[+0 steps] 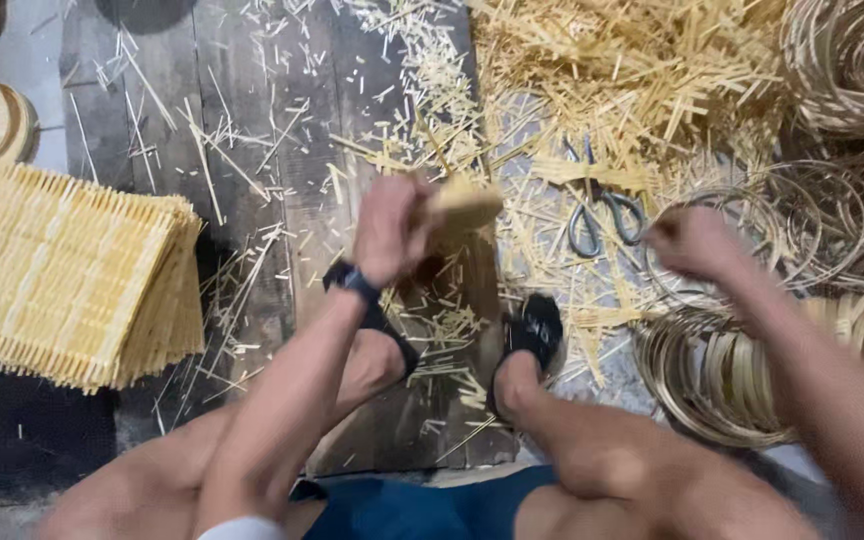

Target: The person sits on the floor assembling bamboo steamer baskets. They place a square woven bamboo mat over a round wooden base, fit a bent bamboo rim around it, press the parts together with a wooden form, and trim the excess mat strips with scissors, setting finished baskets aside.

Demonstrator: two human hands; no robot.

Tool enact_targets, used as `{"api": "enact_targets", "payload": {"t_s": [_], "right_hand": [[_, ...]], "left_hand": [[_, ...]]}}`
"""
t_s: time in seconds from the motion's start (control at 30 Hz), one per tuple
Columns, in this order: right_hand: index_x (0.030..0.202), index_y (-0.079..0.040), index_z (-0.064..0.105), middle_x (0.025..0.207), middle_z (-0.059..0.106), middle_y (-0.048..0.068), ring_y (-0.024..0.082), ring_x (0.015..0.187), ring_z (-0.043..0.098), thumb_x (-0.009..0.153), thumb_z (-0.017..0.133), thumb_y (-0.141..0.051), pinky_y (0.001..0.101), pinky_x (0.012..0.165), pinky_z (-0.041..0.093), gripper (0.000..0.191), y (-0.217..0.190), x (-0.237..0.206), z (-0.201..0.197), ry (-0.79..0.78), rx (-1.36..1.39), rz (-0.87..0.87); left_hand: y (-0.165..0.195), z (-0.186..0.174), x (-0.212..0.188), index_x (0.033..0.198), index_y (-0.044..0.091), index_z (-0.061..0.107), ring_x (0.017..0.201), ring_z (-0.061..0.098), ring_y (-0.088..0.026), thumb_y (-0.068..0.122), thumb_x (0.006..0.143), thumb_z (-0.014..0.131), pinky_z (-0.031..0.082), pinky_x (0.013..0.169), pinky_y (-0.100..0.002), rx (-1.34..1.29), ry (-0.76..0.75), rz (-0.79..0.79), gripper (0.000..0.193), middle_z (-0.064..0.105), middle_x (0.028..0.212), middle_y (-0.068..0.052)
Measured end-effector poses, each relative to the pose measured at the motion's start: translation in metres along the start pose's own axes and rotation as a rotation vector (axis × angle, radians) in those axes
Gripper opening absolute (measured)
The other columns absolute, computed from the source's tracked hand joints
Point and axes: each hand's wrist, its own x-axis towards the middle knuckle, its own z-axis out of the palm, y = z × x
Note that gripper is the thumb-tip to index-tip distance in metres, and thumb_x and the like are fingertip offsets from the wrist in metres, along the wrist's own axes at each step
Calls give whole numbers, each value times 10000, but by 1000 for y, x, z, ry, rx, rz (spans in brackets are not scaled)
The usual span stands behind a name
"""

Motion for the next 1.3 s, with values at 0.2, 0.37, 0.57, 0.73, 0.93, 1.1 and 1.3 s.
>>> {"api": "enact_targets", "payload": {"t_s": [0.2,0.37,0.57,0.73,0.93,1.1,1.3], "right_hand": [[1240,25,671,1188,680,279,418,1110,642,792,844,-425,481,935,531,658,-8,73,103,357,59,-140],[1307,80,539,1190,666,286,425,1108,649,678,904,-338,479,951,532,839,-20,101,105,329,288,10],[1160,101,611,1073,716,291,416,1004,702,709,951,-330,446,937,559,710,-22,122,104,42,141,91],[1012,30,632,886,680,188,281,770,657,851,805,-363,391,704,538,459,4,92,139,-365,800,104],[904,-74,672,719,612,63,144,608,582,966,645,-410,317,531,532,343,-19,23,167,-295,1150,-17],[839,-97,630,650,604,15,151,525,580,963,614,-390,306,465,471,319,-99,8,157,162,834,-248],[752,35,600,558,555,78,216,480,560,941,678,-534,351,451,434,605,-146,18,145,-355,771,93]], "left_hand": [[4,14,-73,1082,64,552,1175,492,-367,93,677,705,432,1006,-505,376,-611,155,434,515,1178,-161],[-14,20,-79,1368,54,486,1323,419,-418,364,781,776,358,1128,-525,287,-269,-306,725,453,1391,-230],[12,101,-12,1457,123,455,1441,233,-470,684,624,875,250,1135,-603,313,-26,-1093,1089,189,1607,-302],[-3,83,-21,1236,325,743,1519,292,-406,494,650,864,302,1197,-614,279,-68,-607,622,241,1659,-232],[-18,88,-35,1207,306,763,1430,310,-468,496,619,887,318,1121,-614,326,-330,-384,630,156,1631,-253],[-23,85,-35,1242,327,748,1456,337,-434,471,621,876,371,1111,-562,279,-397,-405,651,98,1674,-179],[-17,78,-27,1266,339,729,1449,325,-428,469,622,877,327,1122,-567,265,-411,-452,674,64,1690,-159]]}}
